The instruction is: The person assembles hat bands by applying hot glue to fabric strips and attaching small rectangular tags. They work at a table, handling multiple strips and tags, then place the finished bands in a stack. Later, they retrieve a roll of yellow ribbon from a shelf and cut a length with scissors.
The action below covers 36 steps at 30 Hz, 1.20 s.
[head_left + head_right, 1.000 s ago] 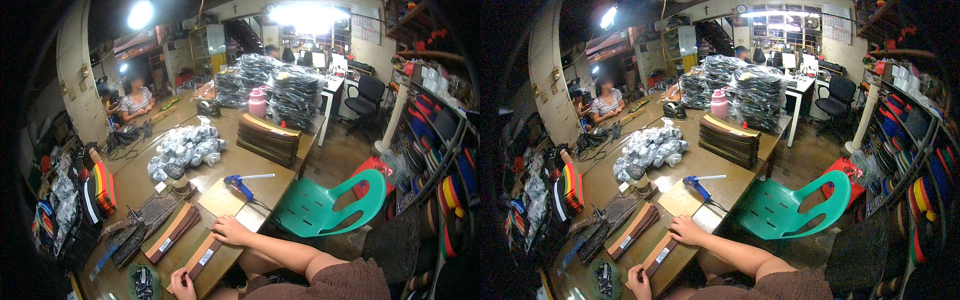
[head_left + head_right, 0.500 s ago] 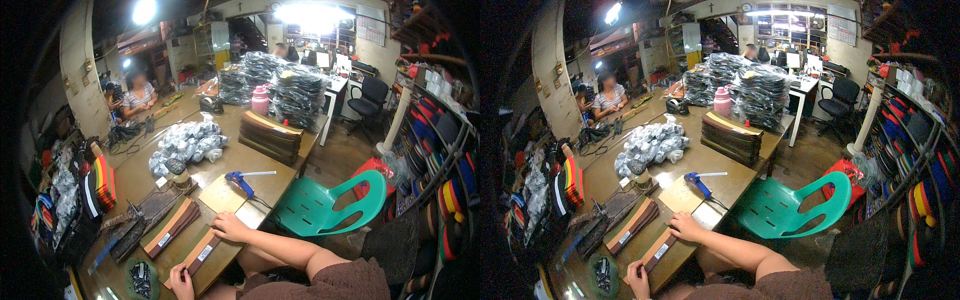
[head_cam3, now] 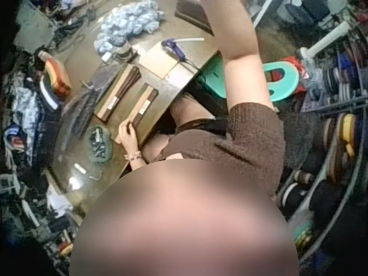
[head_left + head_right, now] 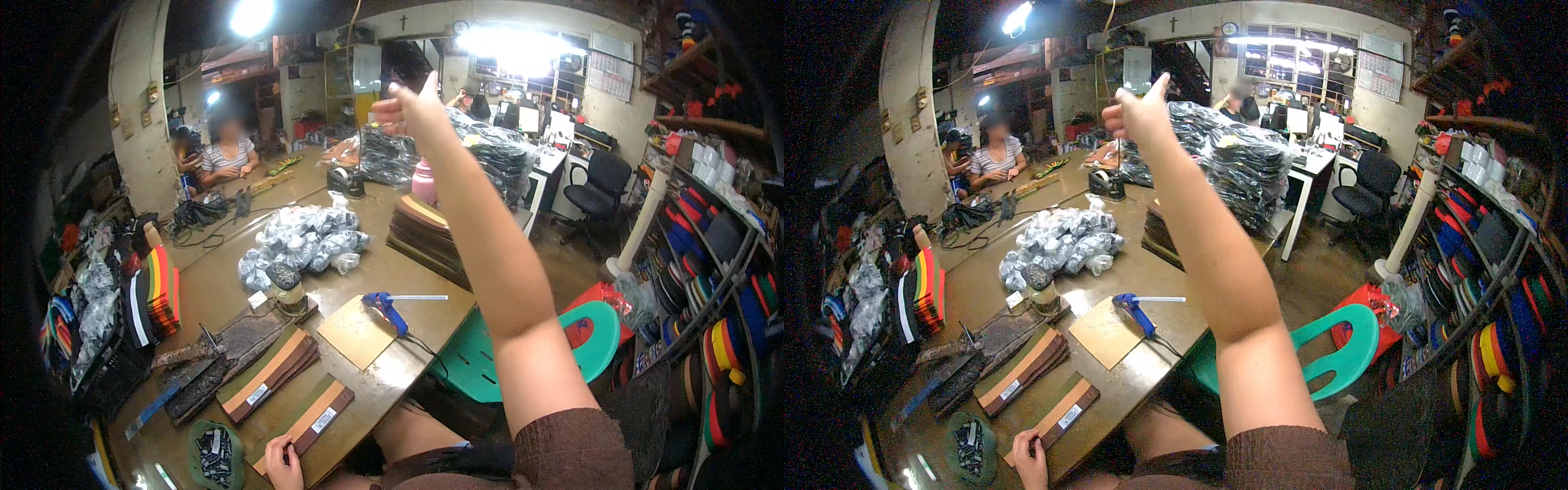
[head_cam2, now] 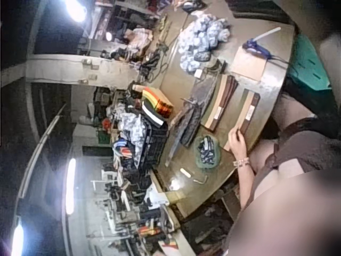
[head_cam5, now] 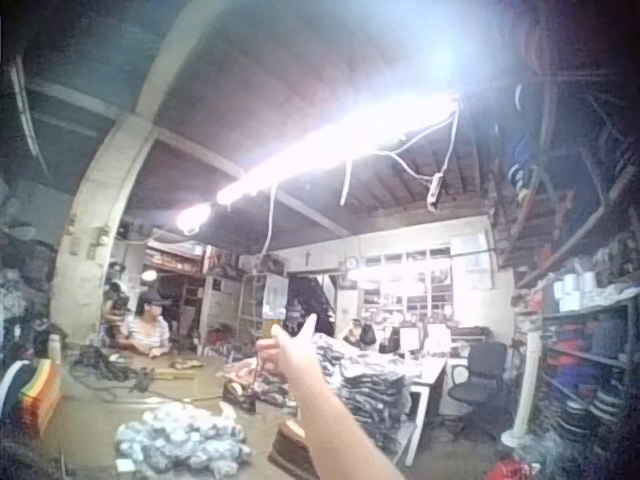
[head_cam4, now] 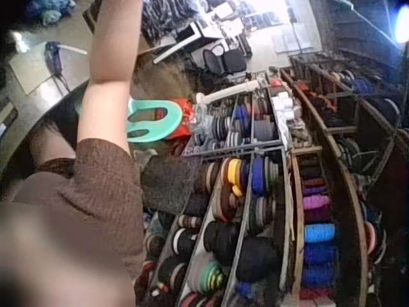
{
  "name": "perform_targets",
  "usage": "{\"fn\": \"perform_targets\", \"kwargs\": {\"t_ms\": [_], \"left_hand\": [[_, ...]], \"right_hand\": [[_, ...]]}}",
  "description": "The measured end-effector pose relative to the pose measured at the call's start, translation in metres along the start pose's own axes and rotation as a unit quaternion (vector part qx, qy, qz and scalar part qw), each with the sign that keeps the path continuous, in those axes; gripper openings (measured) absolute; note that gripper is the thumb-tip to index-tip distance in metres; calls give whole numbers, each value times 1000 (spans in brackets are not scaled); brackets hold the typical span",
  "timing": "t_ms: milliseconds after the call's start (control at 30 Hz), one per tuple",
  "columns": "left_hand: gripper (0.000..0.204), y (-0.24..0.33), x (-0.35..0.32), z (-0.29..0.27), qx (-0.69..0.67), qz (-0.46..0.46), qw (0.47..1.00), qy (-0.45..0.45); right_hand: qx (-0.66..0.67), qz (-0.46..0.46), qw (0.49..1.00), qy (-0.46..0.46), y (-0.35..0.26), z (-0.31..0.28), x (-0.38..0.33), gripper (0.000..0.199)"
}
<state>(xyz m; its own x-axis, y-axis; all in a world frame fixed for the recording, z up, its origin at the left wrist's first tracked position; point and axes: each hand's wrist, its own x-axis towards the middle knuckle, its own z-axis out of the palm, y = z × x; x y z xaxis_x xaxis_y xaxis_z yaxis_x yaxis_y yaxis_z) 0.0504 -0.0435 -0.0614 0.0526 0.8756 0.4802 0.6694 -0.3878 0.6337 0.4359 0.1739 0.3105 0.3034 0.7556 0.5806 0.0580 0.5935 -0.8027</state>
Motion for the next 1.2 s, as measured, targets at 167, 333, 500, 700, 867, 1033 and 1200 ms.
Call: {"fn": "perform_targets", "kwargs": {"t_ms": [167,333,500,700,867,1033,1200], "left_hand": [[15,0,0,0,3,-7,1000,1],[16,0,0,0,3,0,1000,4],[16,0,0,1,2,-3,1000,-5],[15,3,3,1,-6,-10,1000,7],[16,6,5,0,-8,-13,1000,8],[16,7,6,2,-1,-4,1000,3],[17,10,2,0,24,-21,999,-9]], "right_hand": [[-103,-109,978,-145,13,15,-43,49],[-287,-130,855,-413,101,31,-160,34],[-323,-22,851,-413,196,41,-257,27],[-316,-73,876,-357,257,34,-338,36],[-287,-61,905,-309,265,27,-349,29],[-305,-82,898,-306,267,28,-352,29],[-315,-108,891,-307,268,28,-355,31]]}}
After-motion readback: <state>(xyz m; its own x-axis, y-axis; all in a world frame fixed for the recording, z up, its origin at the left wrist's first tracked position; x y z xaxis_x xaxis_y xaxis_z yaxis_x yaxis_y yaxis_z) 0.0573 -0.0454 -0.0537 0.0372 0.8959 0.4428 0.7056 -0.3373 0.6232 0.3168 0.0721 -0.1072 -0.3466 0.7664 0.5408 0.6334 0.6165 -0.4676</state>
